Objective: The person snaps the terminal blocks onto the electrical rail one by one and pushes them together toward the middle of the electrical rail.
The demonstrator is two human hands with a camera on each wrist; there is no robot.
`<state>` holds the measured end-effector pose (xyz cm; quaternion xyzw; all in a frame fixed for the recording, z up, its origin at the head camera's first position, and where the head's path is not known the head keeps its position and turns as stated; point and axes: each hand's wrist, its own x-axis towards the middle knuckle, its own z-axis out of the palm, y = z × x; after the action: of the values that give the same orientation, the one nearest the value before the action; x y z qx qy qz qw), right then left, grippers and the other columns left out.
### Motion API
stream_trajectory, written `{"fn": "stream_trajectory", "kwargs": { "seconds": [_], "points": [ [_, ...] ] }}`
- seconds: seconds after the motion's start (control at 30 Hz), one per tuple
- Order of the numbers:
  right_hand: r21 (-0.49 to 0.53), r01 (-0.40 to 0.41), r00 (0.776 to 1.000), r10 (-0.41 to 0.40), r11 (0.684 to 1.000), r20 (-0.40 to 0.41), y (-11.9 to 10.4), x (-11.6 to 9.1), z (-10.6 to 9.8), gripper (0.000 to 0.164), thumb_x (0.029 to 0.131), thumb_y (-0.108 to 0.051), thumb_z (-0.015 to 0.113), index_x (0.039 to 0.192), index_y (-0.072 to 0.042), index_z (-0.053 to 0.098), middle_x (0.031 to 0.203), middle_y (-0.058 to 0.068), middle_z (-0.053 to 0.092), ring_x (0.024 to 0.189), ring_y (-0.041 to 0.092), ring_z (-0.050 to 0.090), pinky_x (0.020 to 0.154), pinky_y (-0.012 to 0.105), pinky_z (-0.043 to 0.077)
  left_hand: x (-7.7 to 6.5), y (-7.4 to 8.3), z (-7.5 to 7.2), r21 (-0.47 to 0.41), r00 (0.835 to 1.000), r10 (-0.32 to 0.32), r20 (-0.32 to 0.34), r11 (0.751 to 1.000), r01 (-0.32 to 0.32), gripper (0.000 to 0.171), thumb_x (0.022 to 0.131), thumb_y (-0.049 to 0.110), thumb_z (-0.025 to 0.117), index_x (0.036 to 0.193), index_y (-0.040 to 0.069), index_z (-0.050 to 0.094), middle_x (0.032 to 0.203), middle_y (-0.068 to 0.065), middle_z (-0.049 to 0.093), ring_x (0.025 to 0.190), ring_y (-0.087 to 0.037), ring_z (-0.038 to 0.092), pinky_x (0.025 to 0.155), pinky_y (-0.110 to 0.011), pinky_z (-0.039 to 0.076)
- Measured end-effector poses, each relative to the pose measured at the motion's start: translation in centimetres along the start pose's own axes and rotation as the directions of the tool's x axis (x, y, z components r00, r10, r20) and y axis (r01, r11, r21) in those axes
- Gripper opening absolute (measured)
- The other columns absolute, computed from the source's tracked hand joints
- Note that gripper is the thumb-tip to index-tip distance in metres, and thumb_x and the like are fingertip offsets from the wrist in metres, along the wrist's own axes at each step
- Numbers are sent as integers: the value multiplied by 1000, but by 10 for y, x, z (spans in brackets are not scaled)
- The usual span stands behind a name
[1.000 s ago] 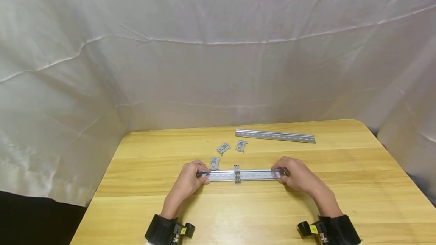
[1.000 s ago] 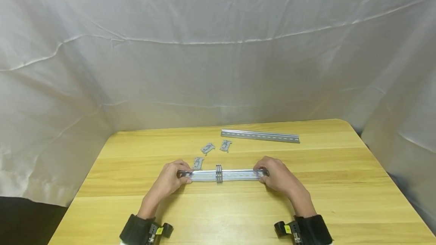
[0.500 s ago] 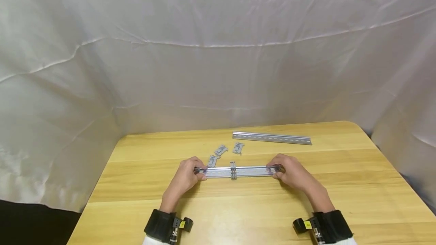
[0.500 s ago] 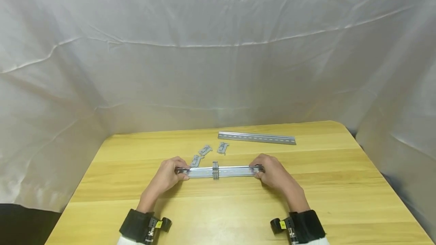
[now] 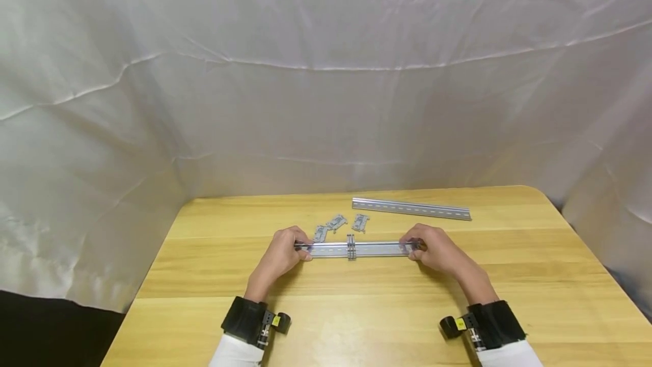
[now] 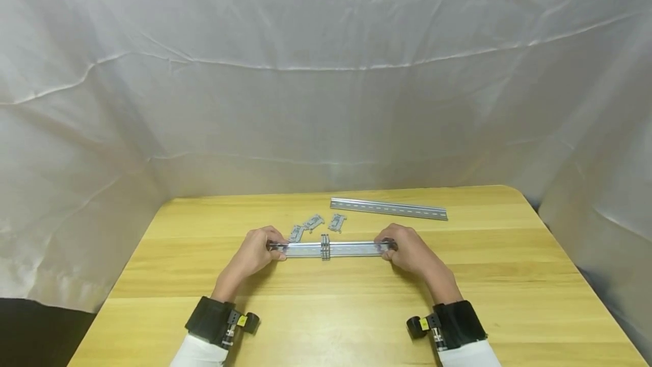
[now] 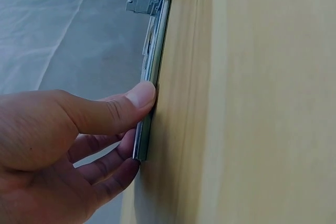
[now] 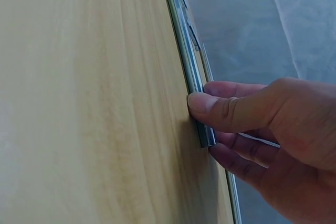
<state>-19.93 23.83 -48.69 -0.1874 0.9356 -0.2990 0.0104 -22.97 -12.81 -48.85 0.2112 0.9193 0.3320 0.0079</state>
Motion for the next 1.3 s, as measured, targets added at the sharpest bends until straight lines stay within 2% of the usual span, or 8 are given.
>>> {"fn": "stream_trajectory", "kwargs": {
  "seconds": [0.2,0.43,0.67,0.9,1.03,1.17,1.23,1.3],
  "points": [
    [-28,29,1000,-29,999,5,0,9,1,32,75,7,77,105,-6,73,99,8,67,85,23,61,74,42,56,5,-4,-3,-2,1000,1,4,1000,-1,27,73,4,83,99,-1,77,98,-11,69,87,-26,64,75,-38,58],
    [-79,7,1000,-5,997,27,-1,18,5,31,75,7,77,102,-6,73,96,7,67,87,25,63,76,45,57,6,-10,-3,-24,999,-22,32,999,23,27,74,4,82,100,-1,77,98,-11,68,85,-25,63,72,-35,57],
    [-86,17,999,-14,996,30,-3,22,3,31,75,9,76,101,-6,71,94,8,67,87,27,62,75,45,56,7,-12,-2,-17,1000,-25,6,1000,25,26,75,5,82,100,1,77,99,-11,68,87,-25,63,75,-37,57],
    [-97,6,1000,-4,995,17,-5,18,2,30,75,6,77,102,-7,71,96,8,66,90,27,63,78,45,57,8,-11,-4,-4,1000,-14,3,1000,14,31,76,7,82,105,1,75,102,-11,68,89,-24,63,77,-38,57],
    [-102,45,999,-46,994,-4,-5,10,-3,31,80,-3,77,110,-2,69,106,13,67,99,32,62,84,49,55,8,-4,-9,35,998,-35,-51,999,37,26,77,6,81,102,0,76,100,-12,68,90,-25,64,78,-39,57],
    [-104,43,997,-49,994,-56,4,1,-19,42,86,-10,73,124,4,62,125,24,61,118,44,52,98,61,43,23,11,-17,74,995,-5,-102,997,13,22,82,3,76,103,-1,74,101,-14,69,92,-28,64,80,-41,57],
    [-124,28,996,-37,992,-75,10,-2,-28,46,87,-9,73,128,4,59,129,28,56,120,48,48,99,65,40,37,22,-19,77,997,26,-77,997,-20,25,85,5,74,109,0,73,107,-15,68,97,-29,64,83,-42,56],
    [-154,13,996,-26,988,-83,17,-3,-37,51,86,-9,73,132,4,56,131,30,52,120,50,46,97,67,40,53,33,-19,79,998,59,-21,995,-57,30,88,8,72,117,1,70,114,-15,66,103,-30,63,86,-43,55]
  ]
}}
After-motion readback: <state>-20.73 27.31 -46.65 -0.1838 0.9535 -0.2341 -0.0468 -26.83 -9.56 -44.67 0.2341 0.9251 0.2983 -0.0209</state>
